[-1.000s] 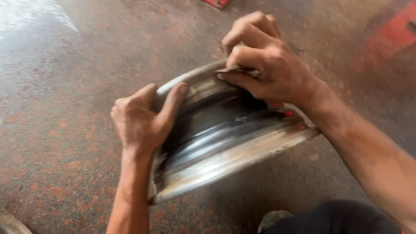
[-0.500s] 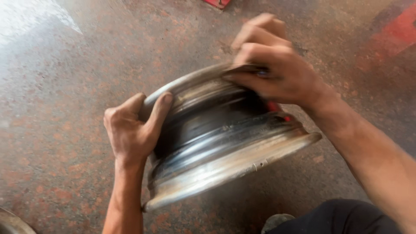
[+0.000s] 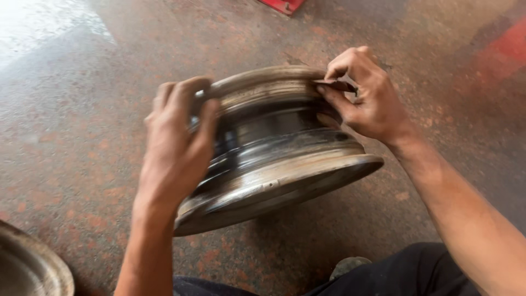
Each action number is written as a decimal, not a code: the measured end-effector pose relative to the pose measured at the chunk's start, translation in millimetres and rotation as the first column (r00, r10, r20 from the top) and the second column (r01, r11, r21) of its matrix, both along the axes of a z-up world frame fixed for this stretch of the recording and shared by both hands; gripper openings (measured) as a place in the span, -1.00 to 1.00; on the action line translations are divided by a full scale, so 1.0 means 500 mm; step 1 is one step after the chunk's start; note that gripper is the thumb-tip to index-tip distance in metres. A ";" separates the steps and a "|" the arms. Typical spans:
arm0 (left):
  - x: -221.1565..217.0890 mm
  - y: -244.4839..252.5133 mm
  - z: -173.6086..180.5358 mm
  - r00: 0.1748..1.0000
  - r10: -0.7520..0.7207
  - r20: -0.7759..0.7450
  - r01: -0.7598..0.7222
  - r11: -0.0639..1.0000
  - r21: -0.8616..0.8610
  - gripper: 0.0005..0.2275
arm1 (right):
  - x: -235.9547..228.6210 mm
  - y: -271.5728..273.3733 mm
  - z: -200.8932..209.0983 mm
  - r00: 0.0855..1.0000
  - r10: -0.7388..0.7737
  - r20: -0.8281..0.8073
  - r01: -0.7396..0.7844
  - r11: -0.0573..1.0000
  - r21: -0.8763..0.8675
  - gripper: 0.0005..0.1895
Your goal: The person sits on the floor and uses a sanding block to manually sand the surface of a metal wheel rim. They rotate the rim to sand different sections, including the inner face and the outer rim edge.
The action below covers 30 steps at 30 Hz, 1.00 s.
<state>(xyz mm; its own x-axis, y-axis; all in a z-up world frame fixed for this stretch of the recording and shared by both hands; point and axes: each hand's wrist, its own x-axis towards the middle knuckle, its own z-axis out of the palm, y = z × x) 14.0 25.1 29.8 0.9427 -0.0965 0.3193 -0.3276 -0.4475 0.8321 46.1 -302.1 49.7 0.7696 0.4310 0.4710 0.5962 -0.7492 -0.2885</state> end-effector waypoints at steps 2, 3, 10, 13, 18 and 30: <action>0.011 -0.010 0.023 0.993 -0.029 -0.112 0.035 0.998 0.057 -0.58 | 0.005 0.005 0.012 0.989 0.073 0.132 -0.070 0.997 -0.026 -0.84; 0.015 -0.011 0.028 0.993 -0.039 -0.111 0.054 0.990 0.134 -0.50 | 0.004 0.011 0.017 0.995 0.035 0.090 -0.036 0.999 0.009 -0.83; 0.037 -0.012 0.014 0.979 -0.047 -0.200 0.085 0.979 0.183 -0.37 | 0.072 0.104 0.032 0.899 0.343 0.273 -0.242 0.908 -0.343 -0.81; 0.041 0.004 0.010 0.994 -0.099 -0.056 0.106 0.982 0.154 -0.40 | 0.042 0.058 0.039 0.923 0.245 0.295 -0.168 0.950 -0.262 -0.79; 0.037 -0.026 0.007 0.995 -0.099 -0.007 0.099 0.983 0.152 -0.46 | 0.057 0.097 0.035 0.906 0.276 0.322 -0.180 0.938 -0.297 -0.81; 0.041 -0.076 0.027 0.994 -0.101 0.034 0.097 0.988 0.121 -0.52 | 0.052 0.139 0.081 0.925 0.296 0.237 -0.226 0.932 -0.283 -0.85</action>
